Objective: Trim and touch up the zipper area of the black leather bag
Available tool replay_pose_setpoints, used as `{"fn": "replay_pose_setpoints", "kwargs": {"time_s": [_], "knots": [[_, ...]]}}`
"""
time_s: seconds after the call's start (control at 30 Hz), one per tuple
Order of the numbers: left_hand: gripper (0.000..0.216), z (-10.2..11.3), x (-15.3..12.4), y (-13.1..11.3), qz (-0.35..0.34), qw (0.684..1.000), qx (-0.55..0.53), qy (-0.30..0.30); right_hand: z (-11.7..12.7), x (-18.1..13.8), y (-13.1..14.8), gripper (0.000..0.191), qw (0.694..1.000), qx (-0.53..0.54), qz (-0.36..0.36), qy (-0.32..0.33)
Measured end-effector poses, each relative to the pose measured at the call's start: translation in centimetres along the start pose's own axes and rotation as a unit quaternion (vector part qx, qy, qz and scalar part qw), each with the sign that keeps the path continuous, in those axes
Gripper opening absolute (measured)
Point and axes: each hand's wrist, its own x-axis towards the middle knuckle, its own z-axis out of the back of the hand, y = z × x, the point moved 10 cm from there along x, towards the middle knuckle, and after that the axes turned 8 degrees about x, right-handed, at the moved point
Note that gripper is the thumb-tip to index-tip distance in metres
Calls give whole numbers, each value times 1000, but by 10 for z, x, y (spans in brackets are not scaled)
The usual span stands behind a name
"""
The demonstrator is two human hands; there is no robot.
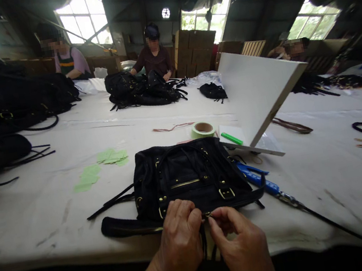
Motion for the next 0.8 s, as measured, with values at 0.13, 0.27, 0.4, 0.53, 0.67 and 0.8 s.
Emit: {"fn": "replay_pose_setpoints", "kwargs": {"time_s": [0.13, 0.27, 0.4, 0.53, 0.67, 0.8], "knots": [[16, 1, -1, -2, -17, 1000, 16, 3, -5, 2, -5, 22, 999, 4, -21, 31], [18, -5, -1, -1, -28, 998, 8, 51, -11, 0, -22, 27, 992, 56, -97, 57], [21, -12, 0, 6, 5, 995, -7, 97, -14, -1, -26, 29, 986, 86, -126, 60], [20, -15, 2, 10, 31, 993, -19, 109, -13, 0, -21, 29, 988, 80, -118, 53], [17, -16, 2, 9, 24, 993, -35, 107, -15, 0, -18, 29, 990, 70, -110, 59], [18, -16, 1, 8, 10, 993, -38, 107, -18, 0, -15, 29, 990, 70, -101, 70]]}}
